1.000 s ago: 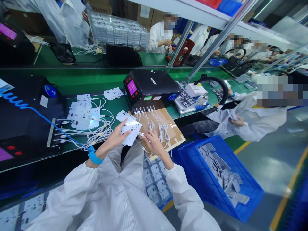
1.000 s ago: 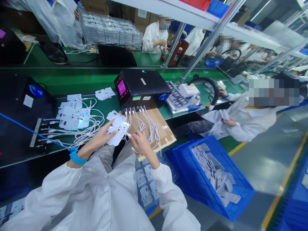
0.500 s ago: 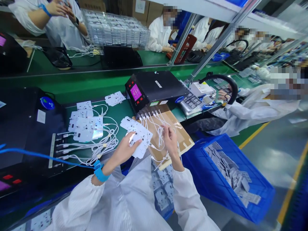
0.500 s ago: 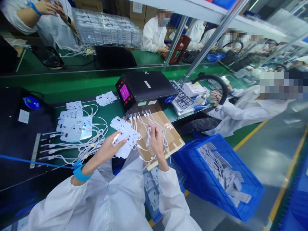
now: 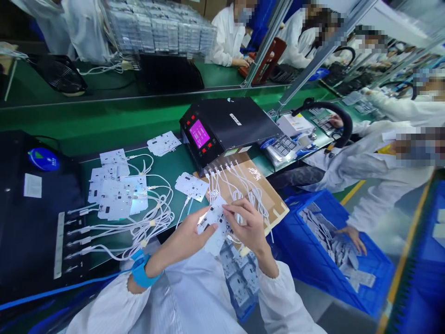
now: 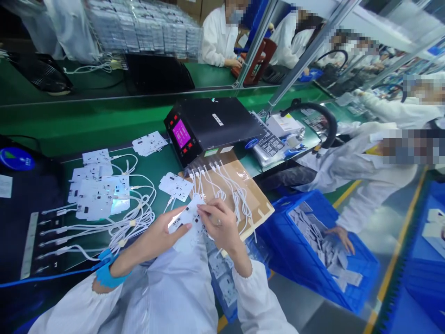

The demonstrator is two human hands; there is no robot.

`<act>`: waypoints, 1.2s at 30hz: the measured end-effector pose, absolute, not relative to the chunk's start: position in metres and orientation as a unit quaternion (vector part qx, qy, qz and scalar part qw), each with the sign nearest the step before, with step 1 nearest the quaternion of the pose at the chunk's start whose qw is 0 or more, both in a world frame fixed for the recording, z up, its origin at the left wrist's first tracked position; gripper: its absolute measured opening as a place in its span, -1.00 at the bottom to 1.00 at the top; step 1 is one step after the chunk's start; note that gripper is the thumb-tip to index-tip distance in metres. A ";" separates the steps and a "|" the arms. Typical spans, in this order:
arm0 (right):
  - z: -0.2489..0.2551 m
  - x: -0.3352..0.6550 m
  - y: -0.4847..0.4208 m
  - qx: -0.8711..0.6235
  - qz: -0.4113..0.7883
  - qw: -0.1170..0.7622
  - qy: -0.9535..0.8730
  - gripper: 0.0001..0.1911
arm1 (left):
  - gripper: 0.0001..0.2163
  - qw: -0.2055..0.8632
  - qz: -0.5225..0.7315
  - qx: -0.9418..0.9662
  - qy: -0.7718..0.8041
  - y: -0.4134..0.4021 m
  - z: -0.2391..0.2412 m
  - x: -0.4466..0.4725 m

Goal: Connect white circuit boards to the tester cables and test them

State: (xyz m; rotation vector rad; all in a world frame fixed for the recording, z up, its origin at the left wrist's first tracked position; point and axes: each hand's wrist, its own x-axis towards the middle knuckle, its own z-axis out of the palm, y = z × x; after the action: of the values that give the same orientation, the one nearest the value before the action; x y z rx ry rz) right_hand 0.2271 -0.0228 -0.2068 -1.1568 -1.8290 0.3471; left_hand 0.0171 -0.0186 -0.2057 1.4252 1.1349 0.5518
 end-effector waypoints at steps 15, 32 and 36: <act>-0.231 0.239 -0.047 -0.450 0.020 0.385 -0.805 -0.83 | -0.58 0.485 0.212 0.696 0.484 -0.038 -0.207 0.052; -0.232 0.250 -0.031 -0.439 -0.067 0.315 -0.839 -0.85 | -0.62 0.440 0.227 0.731 0.469 -0.018 -0.216 0.071; -0.230 0.257 -0.055 -0.510 -0.086 0.317 -0.795 -0.74 | -0.60 0.469 0.250 0.706 0.469 -0.005 -0.226 0.077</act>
State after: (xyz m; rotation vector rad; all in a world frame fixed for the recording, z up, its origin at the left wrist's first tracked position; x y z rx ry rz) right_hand 0.2570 -0.0547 -0.2302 -1.3426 -2.0920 -0.2258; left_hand 0.0765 -0.0047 -0.2256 1.7305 1.1493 0.6131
